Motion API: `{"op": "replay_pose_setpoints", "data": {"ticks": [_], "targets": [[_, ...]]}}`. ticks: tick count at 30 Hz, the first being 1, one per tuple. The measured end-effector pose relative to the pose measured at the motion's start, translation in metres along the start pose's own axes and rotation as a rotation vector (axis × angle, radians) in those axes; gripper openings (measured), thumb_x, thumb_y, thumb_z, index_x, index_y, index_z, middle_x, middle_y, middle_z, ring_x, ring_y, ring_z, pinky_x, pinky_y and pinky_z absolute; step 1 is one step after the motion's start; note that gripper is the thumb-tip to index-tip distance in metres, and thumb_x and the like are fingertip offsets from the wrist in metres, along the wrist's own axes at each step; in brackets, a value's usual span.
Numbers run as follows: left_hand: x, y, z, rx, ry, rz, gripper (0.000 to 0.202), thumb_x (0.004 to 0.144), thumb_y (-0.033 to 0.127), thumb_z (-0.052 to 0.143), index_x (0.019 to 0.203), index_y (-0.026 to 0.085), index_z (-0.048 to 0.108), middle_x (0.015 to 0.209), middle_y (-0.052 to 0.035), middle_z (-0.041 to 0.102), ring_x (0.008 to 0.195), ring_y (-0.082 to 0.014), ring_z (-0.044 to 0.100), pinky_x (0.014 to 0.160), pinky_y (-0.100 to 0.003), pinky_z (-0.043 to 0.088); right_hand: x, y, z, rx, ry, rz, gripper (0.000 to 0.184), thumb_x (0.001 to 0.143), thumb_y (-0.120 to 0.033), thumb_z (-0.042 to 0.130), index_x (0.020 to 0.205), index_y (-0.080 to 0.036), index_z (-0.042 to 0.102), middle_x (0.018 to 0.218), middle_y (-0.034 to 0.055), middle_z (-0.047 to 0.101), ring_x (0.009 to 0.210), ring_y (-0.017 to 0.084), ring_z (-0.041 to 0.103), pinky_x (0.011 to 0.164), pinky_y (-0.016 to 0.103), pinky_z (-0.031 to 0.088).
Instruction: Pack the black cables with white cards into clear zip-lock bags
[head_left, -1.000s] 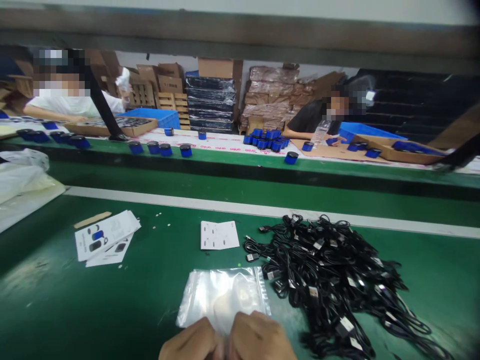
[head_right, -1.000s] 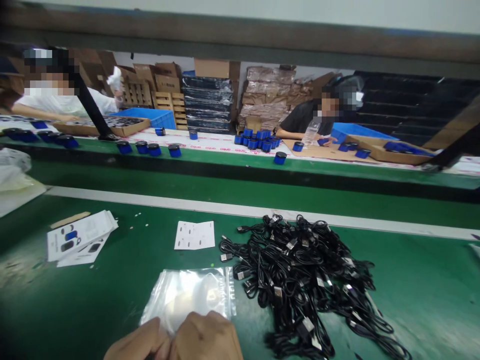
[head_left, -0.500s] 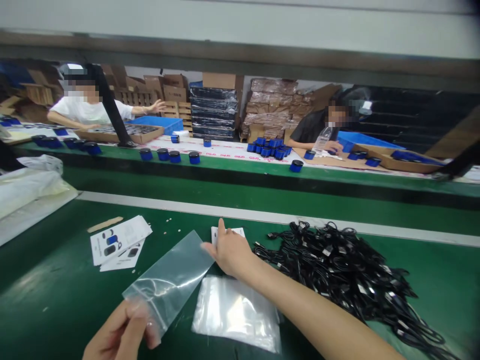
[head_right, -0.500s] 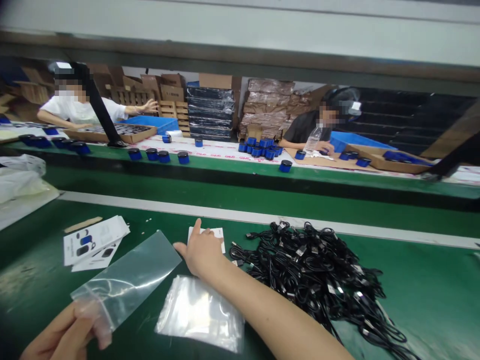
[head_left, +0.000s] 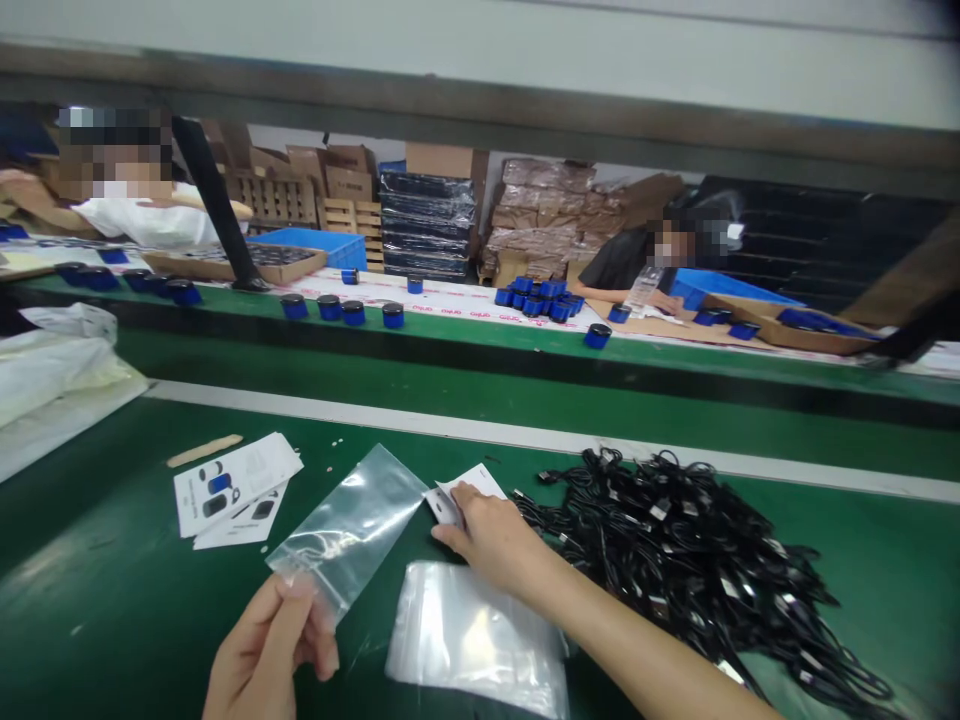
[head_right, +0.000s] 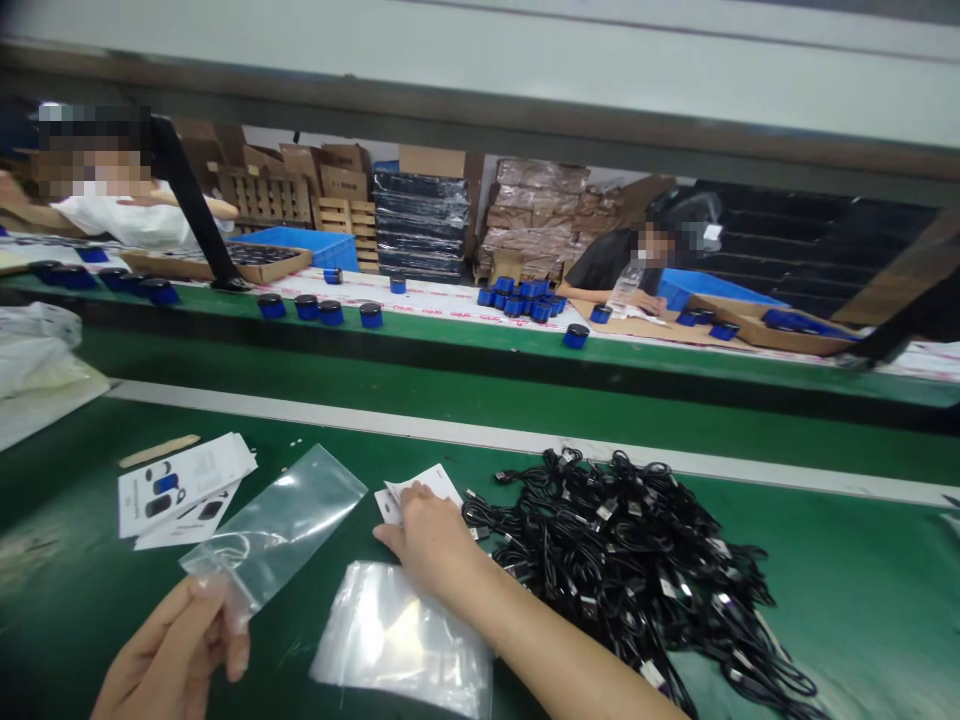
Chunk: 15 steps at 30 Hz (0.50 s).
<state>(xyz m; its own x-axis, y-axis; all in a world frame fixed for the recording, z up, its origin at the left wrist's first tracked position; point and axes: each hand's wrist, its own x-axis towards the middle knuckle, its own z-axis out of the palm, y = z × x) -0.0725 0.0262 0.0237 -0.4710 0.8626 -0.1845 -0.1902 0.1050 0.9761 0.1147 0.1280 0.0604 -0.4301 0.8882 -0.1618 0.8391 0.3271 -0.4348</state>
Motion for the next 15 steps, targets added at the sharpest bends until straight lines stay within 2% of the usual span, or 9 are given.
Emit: {"op": "replay_pose_setpoints", "data": {"ticks": [2, 4, 7, 9, 12, 15], "targets": [[0.001, 0.002, 0.003, -0.032, 0.001, -0.041, 0.042, 0.061, 0.058, 0.075, 0.052, 0.02, 0.06, 0.047, 0.0053, 0.056, 0.04, -0.0093, 0.048, 0.039, -0.018, 0.045, 0.0, 0.005, -0.002, 0.013, 0.016, 0.0, 0.025, 0.093, -0.017, 0.044, 0.1, -0.008, 0.066, 0.09, 0.0139, 0.071, 0.081, 0.025, 0.066, 0.067, 0.03, 0.042], [0.0, 0.004, 0.007, -0.065, 0.017, -0.084, 0.039, 0.06, 0.055, 0.076, 0.055, 0.02, 0.061, 0.049, 0.0049, 0.059, 0.04, -0.0094, 0.05, 0.039, -0.018, 0.046, 0.002, 0.014, -0.005, 0.041, 0.024, -0.009, 0.032, 0.092, -0.012, 0.038, 0.081, -0.013, 0.068, 0.07, 0.0071, 0.068, 0.066, 0.02, 0.063, 0.057, 0.027, 0.037], [-0.002, 0.008, 0.013, -0.099, 0.03, -0.114, 0.035, 0.059, 0.05, 0.078, 0.058, 0.02, 0.061, 0.049, 0.0045, 0.061, 0.04, -0.0092, 0.05, 0.039, -0.018, 0.046, 0.006, 0.028, -0.008, 0.099, 0.035, -0.05, 0.033, 0.09, -0.019, 0.044, 0.063, -0.018, 0.062, 0.054, -0.0018, 0.056, 0.053, 0.014, 0.053, 0.048, 0.023, 0.031], [-0.003, 0.009, 0.018, -0.098, 0.027, -0.099, 0.034, 0.06, 0.048, 0.078, 0.059, 0.019, 0.061, 0.05, 0.004, 0.063, 0.04, -0.0089, 0.051, 0.039, -0.018, 0.046, 0.007, 0.033, -0.009, 0.119, 0.076, -0.052, 0.033, 0.087, -0.018, 0.047, 0.056, -0.019, 0.057, 0.05, -0.0037, 0.05, 0.05, 0.012, 0.048, 0.047, 0.023, 0.028], [-0.004, 0.01, 0.024, -0.089, 0.044, -0.1, 0.037, 0.059, 0.051, 0.078, 0.065, 0.018, 0.061, 0.054, 0.0024, 0.068, 0.04, -0.0097, 0.054, 0.04, -0.019, 0.048, -0.004, 0.033, -0.013, 0.129, 0.197, -0.013, 0.031, 0.086, -0.014, 0.045, 0.057, -0.019, 0.055, 0.053, -0.0017, 0.053, 0.051, 0.014, 0.049, 0.048, 0.024, 0.03], [-0.006, 0.01, 0.031, -0.126, 0.074, -0.156, 0.041, 0.058, 0.052, 0.078, 0.075, 0.018, 0.061, 0.064, -0.0009, 0.074, 0.05, -0.0159, 0.065, 0.047, -0.025, 0.055, -0.034, 0.025, -0.014, 0.154, 0.291, -0.066, 0.026, 0.091, -0.021, 0.044, 0.07, -0.02, 0.059, 0.064, 0.0009, 0.063, 0.059, 0.017, 0.057, 0.057, 0.027, 0.042]]}}
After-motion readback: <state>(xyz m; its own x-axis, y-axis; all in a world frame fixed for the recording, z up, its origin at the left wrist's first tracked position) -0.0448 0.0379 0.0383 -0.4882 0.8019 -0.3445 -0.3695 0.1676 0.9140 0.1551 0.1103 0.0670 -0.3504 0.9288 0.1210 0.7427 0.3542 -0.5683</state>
